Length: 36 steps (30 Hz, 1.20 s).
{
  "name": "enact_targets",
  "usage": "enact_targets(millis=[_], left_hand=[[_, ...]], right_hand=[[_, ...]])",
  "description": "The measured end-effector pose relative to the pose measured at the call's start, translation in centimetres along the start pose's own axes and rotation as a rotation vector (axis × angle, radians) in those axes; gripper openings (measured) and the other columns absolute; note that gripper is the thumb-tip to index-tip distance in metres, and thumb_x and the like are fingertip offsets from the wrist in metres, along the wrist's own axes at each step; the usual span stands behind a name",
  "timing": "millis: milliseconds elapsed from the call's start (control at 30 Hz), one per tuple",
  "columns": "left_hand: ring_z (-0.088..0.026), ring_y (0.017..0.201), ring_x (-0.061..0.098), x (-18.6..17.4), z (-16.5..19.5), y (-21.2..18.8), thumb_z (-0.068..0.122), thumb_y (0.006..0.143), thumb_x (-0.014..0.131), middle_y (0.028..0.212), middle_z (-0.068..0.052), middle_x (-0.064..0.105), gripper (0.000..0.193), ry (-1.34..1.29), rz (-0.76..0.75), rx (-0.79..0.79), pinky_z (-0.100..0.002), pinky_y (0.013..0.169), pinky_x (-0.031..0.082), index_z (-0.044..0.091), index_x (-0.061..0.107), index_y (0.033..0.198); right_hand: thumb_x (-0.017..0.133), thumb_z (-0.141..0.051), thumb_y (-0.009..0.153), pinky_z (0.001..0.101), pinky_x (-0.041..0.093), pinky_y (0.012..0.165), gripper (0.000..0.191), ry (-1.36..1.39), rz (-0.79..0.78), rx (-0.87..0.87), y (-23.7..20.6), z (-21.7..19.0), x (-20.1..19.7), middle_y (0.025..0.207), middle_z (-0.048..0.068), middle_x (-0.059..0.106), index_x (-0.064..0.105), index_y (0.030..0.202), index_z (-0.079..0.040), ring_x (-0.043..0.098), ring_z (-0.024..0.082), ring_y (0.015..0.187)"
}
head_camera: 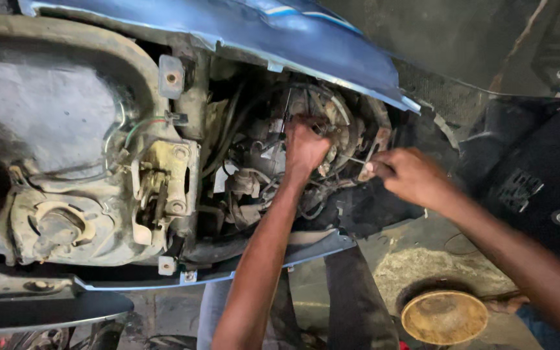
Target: The person uses a wrench to loosen and remove bolts from a motorcycle engine component. They then detach a coiled wire and remove the part from the engine bay, placing it aside.
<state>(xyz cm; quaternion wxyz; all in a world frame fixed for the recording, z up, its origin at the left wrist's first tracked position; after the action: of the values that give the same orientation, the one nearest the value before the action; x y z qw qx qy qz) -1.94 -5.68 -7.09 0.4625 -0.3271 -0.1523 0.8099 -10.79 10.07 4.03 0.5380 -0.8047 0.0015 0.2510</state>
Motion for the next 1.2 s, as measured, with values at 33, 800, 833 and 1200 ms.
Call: enact_targets(millis=[33, 800, 833, 1200], left_hand=[[-0.04, 0.114, 0.063, -0.1, 0.0, -0.1, 0.031, 0.068, 0.085, 0.118, -0.023, 0.069, 0.041, 0.008, 0.023, 0.007, -0.045, 0.102, 0.05, 0.009, 0.08, 0.103], [-0.046, 0.127, 0.048, -0.6, 1.6, -0.6, 0.031, 0.067, 0.081, 0.131, -0.027, 0.058, 0.068, 0.165, 0.014, -0.054, -0.059, 0.103, 0.04, -0.007, 0.063, 0.12], [-0.046, 0.128, 0.049, -0.6, 1.6, -0.5, 0.031, 0.067, 0.081, 0.131, -0.027, 0.058, 0.068, 0.171, 0.005, -0.052, -0.057, 0.104, 0.042, -0.007, 0.063, 0.12], [-0.043, 0.125, 0.053, -1.0, 2.3, -1.0, 0.027, 0.068, 0.077, 0.131, -0.02, 0.063, 0.039, 0.13, -0.025, -0.035, -0.049, 0.103, 0.049, 0.011, 0.081, 0.104]], right_hand=[[0.06, -0.03, 0.098, 0.0499, 0.055, 0.075, 0.027, 0.027, 0.06, -0.062, 0.2, -0.2, -0.4, 0.089, 0.019, 0.076, 0.077, 0.108, -0.013, 0.074, 0.038, 0.083], [0.075, -0.025, 0.08, 0.0469, 0.057, 0.076, 0.024, -0.384, -0.105, -0.134, 3.7, -0.2, 2.7, 0.094, 0.018, 0.076, 0.076, 0.093, -0.006, 0.073, 0.033, 0.086], [0.076, -0.021, 0.079, 0.0469, 0.056, 0.073, 0.023, -0.214, -0.084, -0.098, 4.7, 1.1, 2.7, 0.094, 0.019, 0.076, 0.076, 0.094, -0.005, 0.072, 0.033, 0.083], [0.065, -0.028, 0.088, 0.0523, 0.056, 0.073, 0.027, -0.277, -0.017, -0.082, 3.6, 0.7, 3.4, 0.093, 0.025, 0.075, 0.075, 0.095, -0.005, 0.071, 0.041, 0.083]])
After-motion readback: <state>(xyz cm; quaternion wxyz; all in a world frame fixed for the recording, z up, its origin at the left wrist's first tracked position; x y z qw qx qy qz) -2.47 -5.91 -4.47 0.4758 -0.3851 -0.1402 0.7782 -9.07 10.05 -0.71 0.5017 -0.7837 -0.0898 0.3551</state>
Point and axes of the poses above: each hand's wrist, its own y-axis towards the middle knuckle, its own x-axis out of the palm, z = x × y, the point moved 9 cm from there along y, towards the middle knuckle
